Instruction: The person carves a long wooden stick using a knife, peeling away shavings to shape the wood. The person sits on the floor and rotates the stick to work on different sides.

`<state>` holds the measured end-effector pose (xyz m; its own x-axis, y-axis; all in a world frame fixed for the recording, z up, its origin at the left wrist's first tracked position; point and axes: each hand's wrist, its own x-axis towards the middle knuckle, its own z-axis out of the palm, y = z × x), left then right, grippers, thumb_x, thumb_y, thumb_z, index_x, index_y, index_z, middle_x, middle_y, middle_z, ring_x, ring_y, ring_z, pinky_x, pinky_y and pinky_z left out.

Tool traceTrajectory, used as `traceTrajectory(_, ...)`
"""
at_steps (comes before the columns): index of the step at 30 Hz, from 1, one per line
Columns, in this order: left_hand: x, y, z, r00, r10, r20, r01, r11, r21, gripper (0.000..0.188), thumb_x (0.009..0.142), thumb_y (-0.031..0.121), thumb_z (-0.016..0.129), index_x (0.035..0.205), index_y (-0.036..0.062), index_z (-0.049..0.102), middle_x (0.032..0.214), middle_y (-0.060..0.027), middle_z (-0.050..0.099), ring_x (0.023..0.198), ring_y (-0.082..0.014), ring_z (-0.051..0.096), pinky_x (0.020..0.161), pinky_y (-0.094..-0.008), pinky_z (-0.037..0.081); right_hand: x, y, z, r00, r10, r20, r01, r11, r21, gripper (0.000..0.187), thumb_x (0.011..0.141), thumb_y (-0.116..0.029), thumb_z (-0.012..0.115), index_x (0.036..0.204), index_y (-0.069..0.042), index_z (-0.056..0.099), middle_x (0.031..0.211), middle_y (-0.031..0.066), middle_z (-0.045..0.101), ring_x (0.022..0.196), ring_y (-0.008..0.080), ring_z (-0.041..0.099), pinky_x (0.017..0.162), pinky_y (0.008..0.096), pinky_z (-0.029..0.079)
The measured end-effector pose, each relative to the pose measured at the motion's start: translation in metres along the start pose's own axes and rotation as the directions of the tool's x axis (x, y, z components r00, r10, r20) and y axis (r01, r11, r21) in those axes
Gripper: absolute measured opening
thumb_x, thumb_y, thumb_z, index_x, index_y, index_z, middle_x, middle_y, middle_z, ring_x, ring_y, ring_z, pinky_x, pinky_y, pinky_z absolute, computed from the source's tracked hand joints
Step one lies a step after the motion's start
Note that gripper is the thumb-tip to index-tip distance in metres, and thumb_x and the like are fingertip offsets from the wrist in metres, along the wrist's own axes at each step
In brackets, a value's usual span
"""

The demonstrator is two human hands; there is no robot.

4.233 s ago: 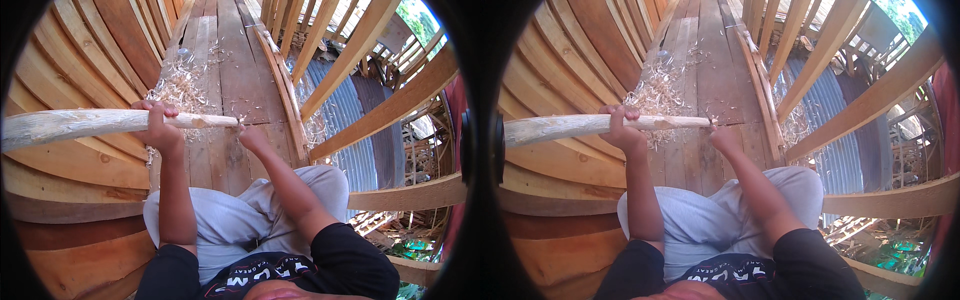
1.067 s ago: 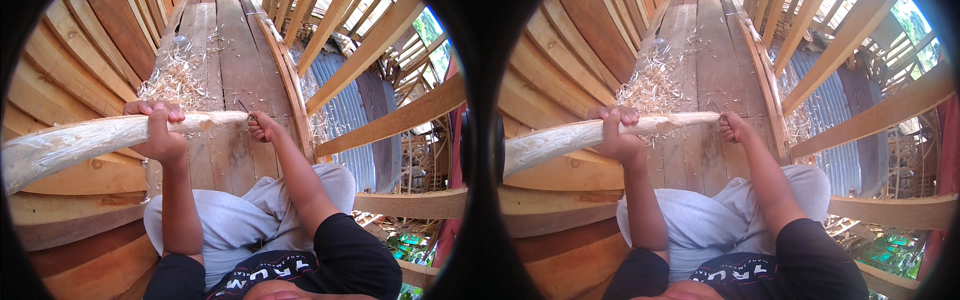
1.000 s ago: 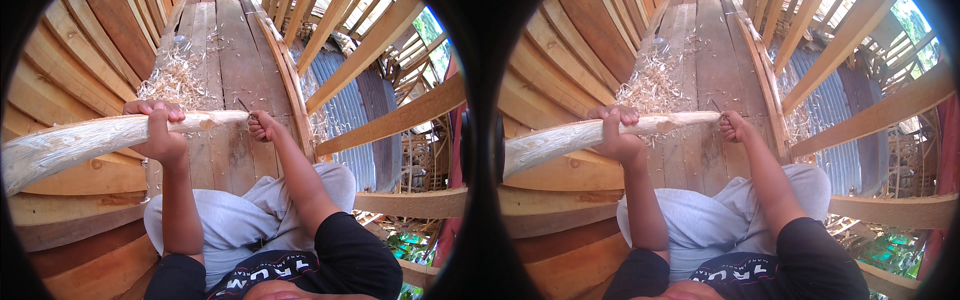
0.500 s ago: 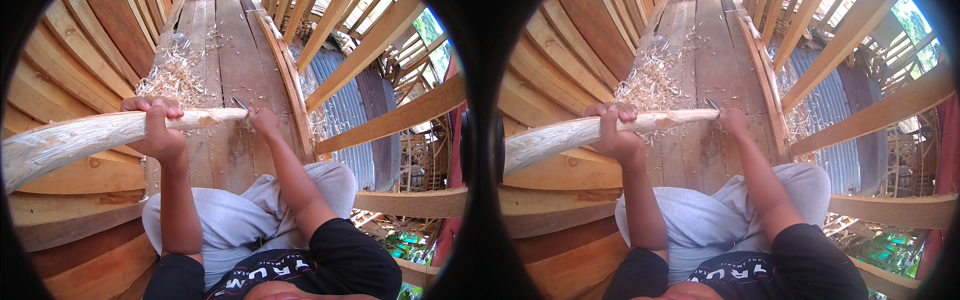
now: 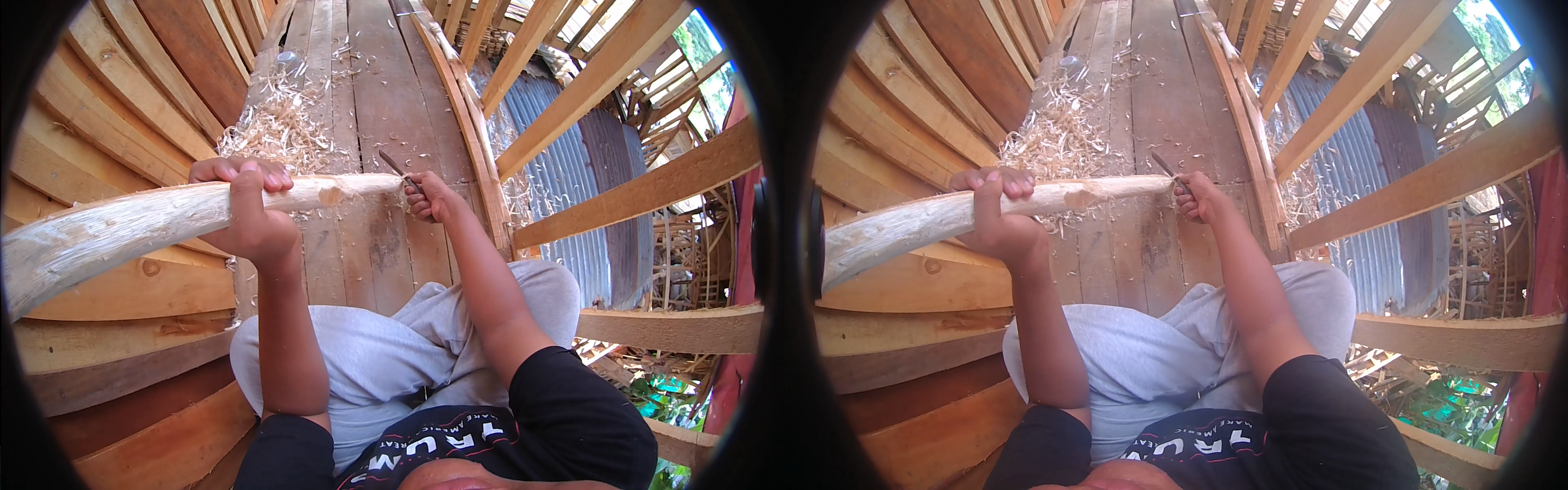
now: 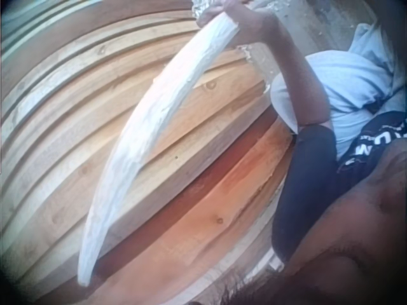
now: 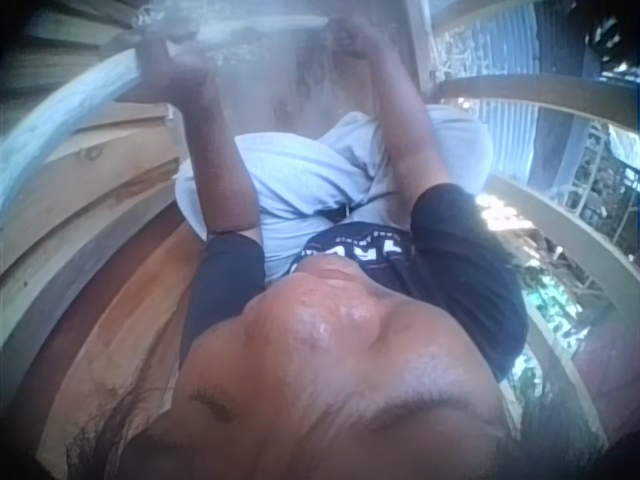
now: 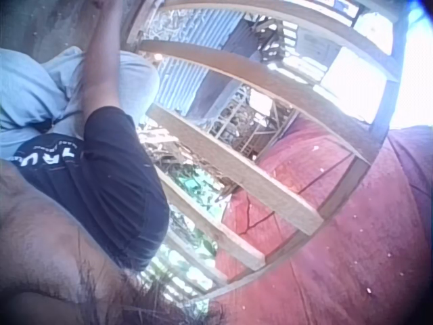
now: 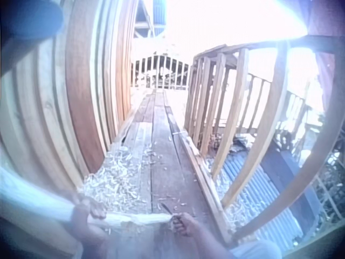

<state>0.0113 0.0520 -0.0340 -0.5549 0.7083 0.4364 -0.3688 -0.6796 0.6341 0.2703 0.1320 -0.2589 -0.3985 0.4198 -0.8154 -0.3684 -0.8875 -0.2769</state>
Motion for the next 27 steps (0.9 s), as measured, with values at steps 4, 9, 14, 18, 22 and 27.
traceTrajectory(4,0.001,0.000,-0.001,1.000,-0.001,0.016,0.001,1.000,-0.006,0.019,0.075,-0.010,0.049,0.083,0.0045,0.040,0.063,-0.0060,0.045,0.049,-0.0132,0.046,0.048,-0.0284,0.045,-0.004,0.008,0.012,0.939,-0.242,-0.244,0.189,0.957,-0.221,0.045,0.094,-0.047,0.045,0.065,-0.013,0.045,0.047,-0.0047,0.031,0.034,0.0070,0.021,0.031,0.0248,0.013)
traceTrajectory(9,0.002,-0.002,-0.002,1.000,-0.005,0.016,0.006,1.000,-0.009,0.019,0.075,-0.010,0.049,0.083,0.0043,0.040,0.064,-0.0059,0.045,0.049,-0.0133,0.046,0.048,-0.0287,0.045,-0.020,0.013,0.033,0.802,-0.573,-0.167,0.571,0.818,-0.064,0.044,0.092,-0.046,0.051,0.066,-0.011,0.048,0.047,-0.0052,0.034,0.034,0.0054,0.022,0.033,0.0239,0.013)
traceTrajectory(14,0.002,-0.002,-0.001,1.000,0.003,0.017,-0.003,0.998,0.058,0.014,0.075,-0.005,0.048,0.081,0.0064,0.042,0.057,-0.0061,0.046,0.049,-0.0143,0.046,0.050,-0.0291,0.043,-0.077,-0.002,0.049,0.786,-0.618,0.002,0.492,0.625,-0.605,0.044,0.094,-0.046,0.051,0.068,-0.010,0.049,0.050,-0.0038,0.036,0.035,0.0060,0.026,0.033,0.0245,0.017)
traceTrajectory(18,0.003,-0.002,-0.002,1.000,0.001,0.006,-0.002,0.999,0.041,0.016,0.074,-0.006,0.048,0.081,0.0059,0.041,0.059,-0.0057,0.045,0.049,-0.0141,0.045,0.050,-0.0289,0.044,-0.105,-0.004,0.053,0.847,-0.516,0.129,0.458,0.583,-0.671,0.042,0.097,-0.044,0.047,0.076,-0.008,0.051,0.053,-0.0037,0.040,0.039,0.0055,0.030,0.035,0.0230,0.022)
traceTrajectory(22,0.001,-0.002,0.000,1.000,-0.020,0.001,0.020,1.000,0.023,0.018,0.073,-0.007,0.048,0.082,0.0057,0.040,0.060,-0.0058,0.045,0.048,-0.0140,0.044,0.049,-0.0282,0.044,-0.096,-0.015,0.029,0.602,-0.786,-0.141,0.715,0.609,-0.342,0.046,0.099,-0.051,0.036,0.092,-0.007,0.050,0.060,-0.0027,0.039,0.043,0.0067,0.031,0.038,0.0234,0.026)
traceTrajectory(27,0.003,-0.004,-0.002,1.000,-0.014,-0.015,0.015,1.000,0.020,0.018,0.073,-0.006,0.049,0.082,0.0058,0.040,0.057,-0.0060,0.045,0.048,-0.0140,0.044,0.049,-0.0281,0.044,-0.070,-0.010,0.035,0.578,-0.751,-0.318,0.716,0.654,-0.244,0.030,0.101,-0.033,0.036,0.104,-0.007,0.050,0.066,0.0005,0.042,0.047,0.0086,0.036,0.042,0.0261,0.033)
